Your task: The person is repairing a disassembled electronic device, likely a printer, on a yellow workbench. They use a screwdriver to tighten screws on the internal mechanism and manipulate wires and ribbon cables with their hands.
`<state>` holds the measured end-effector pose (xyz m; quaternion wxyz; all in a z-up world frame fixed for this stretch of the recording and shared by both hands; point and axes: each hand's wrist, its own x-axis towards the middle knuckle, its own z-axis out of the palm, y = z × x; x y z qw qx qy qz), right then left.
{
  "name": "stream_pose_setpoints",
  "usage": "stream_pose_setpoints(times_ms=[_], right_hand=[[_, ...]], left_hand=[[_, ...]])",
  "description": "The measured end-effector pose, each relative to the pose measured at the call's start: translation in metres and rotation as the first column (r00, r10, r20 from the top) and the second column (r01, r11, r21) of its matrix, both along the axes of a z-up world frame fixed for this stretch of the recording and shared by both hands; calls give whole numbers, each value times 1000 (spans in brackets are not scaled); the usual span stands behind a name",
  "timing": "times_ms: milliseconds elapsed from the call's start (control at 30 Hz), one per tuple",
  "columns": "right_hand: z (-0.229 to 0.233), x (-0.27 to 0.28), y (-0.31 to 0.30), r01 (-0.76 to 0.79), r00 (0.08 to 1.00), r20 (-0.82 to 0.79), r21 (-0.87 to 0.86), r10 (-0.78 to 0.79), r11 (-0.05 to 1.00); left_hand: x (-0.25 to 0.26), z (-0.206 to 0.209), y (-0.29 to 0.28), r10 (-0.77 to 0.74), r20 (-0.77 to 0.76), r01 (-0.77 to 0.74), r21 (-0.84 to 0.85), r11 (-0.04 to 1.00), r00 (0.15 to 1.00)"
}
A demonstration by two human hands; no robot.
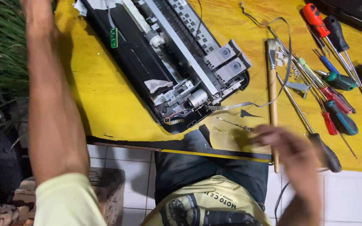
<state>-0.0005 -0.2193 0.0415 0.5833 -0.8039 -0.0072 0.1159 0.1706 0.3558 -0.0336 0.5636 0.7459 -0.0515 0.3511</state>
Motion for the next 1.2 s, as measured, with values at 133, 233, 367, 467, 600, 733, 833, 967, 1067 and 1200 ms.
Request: stream_pose_setpoints(times_ms=[133,233,367,467,600,733,833,967,1067,1200], right_hand=[[-22,-20,76,25,979,-205,194,16,981],[-27,-18,96,-50,966,-230,290,120,956],[-41,-11,103,-80,975,-173,314,140,946],[-42,-11,102,-38,976,-190,322,104,946],[-53,-10,97,-42,978,-176,347,109,937],[-57,2,94,-27,966,-231,348,114,937],[-53,13,93,0,982,-172,394,73,919],[-28,26,89,-23,976,-214,96,43,995],[-27,37,79,8,983,-185,99,10,995],[-49,47,53,-21,999,49,76,17,997]], left_hand=[[54,-28,26,101,-368,-174,-173,969,925],[90,-54,36,120,-545,-282,-225,933,830],[77,-38,16,158,-343,-208,-116,971,926],[57,-26,2,112,-393,-225,-256,940,913],[20,-21,15,220,-499,-314,-113,943,839],[-49,-3,-4,208,-406,-354,-329,875,890],[-100,13,-21,309,-485,-429,-157,890,818],[-143,-1,-26,515,-550,-608,15,794,658],[-172,-7,-48,564,-486,-616,66,785,668],[-202,-33,-68,554,-463,-650,-64,757,692]])
